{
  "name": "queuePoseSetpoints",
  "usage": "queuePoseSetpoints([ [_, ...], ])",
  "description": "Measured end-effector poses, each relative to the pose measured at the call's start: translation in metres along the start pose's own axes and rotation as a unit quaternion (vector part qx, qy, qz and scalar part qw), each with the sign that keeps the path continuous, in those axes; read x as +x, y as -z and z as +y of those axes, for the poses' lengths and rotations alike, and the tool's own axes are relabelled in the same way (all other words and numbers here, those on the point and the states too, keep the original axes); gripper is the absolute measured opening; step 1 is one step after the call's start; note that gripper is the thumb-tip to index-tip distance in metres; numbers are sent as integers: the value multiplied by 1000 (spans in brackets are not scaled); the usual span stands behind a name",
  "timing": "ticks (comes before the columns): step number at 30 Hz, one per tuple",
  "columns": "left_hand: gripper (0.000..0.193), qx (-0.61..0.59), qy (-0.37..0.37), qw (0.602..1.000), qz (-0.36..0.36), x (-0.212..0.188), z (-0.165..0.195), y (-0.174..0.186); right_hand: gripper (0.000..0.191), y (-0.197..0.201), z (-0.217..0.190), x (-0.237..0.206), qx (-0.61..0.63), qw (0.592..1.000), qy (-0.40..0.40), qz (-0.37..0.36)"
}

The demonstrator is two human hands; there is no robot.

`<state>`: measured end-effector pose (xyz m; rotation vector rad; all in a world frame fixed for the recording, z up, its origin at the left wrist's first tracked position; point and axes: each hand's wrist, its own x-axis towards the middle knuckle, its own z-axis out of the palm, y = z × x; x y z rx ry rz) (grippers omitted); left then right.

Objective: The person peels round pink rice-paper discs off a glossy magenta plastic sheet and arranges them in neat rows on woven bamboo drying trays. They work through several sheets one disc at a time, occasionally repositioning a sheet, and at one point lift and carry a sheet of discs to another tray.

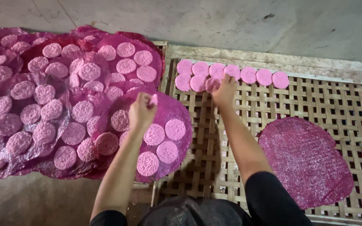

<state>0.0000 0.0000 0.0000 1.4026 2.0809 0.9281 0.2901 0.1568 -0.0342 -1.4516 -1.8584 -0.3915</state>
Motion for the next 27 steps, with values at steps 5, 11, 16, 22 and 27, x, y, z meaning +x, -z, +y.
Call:
queuePoseSetpoints([
  [5, 34, -56, -26, 988, -138, -38, 82, -45, 65, 54, -50, -56, 682, 415, -443, -409],
  [11, 53, 155, -122, 962, -191, -71, 88, -67, 29, 60, 17, -43, 516, 646, -477, -299],
  [16, 63, 338, -153, 923, -104, -62, 26, -64, 30, 23, 68, -17, 622, 660, -408, -111],
  [22, 39, 282, -167, 940, -100, -67, -7, -61, 48, 13, 64, -25, 183, 954, -201, -128],
  [27, 34, 301, -189, 929, -104, -70, 1, -61, 59, 16, 53, -30, 33, 987, -123, -101],
])
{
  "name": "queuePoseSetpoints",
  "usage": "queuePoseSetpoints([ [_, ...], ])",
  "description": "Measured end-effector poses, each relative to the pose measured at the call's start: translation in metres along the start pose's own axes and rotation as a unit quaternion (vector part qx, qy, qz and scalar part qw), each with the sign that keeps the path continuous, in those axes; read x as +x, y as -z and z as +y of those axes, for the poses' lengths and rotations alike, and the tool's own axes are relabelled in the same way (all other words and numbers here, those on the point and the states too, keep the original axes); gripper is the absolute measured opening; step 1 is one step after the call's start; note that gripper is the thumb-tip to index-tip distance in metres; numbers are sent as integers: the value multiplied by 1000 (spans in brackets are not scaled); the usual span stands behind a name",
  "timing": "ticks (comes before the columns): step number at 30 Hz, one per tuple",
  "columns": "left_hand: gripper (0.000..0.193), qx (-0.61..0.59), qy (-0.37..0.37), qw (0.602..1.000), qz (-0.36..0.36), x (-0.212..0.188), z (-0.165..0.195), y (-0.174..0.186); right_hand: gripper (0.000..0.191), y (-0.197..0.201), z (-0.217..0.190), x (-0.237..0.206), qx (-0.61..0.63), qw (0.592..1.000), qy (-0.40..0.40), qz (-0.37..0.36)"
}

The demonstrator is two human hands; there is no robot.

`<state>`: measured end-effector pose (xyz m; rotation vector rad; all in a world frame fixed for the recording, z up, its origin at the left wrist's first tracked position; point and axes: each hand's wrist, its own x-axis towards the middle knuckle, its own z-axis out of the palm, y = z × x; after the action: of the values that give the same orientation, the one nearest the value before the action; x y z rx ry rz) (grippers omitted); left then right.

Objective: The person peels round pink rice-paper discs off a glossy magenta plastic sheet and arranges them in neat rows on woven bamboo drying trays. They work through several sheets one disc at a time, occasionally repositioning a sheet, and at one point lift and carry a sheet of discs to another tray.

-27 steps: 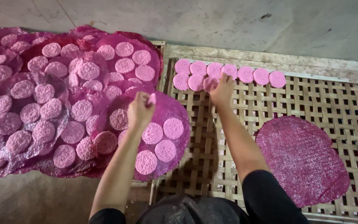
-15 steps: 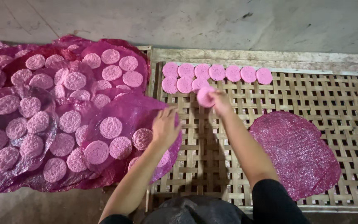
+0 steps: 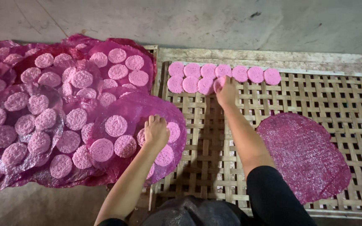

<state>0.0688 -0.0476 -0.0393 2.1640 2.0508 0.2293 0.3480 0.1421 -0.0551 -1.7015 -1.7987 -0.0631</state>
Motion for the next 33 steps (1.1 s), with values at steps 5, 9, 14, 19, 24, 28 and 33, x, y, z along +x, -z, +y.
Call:
queuePoseSetpoints([
  [5, 28, -174, 72, 973, -130, 4, 25, 16, 44, 41, -29, -44, 113, 967, -116, -194],
  [9, 33, -353, 74, 913, -193, 4, 76, 26, 77, 85, -51, -131, 589, 518, -370, -498],
  [14, 49, -322, 68, 936, -125, -15, 92, 37, 49, 68, 8, -104, 658, 590, -337, -323],
  [19, 50, -137, 128, 982, 8, -36, 8, 28, 38, 34, 87, -19, 670, 670, -303, -102],
  [24, 45, 20, 117, 991, 54, -60, -38, 0, 42, 21, 90, 7, 525, 818, -236, -8],
  [28, 29, -12, 156, 988, 17, -65, -46, -2, 44, 20, 83, -3, 165, 979, -109, 45],
  [33, 21, -120, 129, 984, -6, -53, -45, 19, 63, 27, 76, -10, 33, 994, -37, 98],
])
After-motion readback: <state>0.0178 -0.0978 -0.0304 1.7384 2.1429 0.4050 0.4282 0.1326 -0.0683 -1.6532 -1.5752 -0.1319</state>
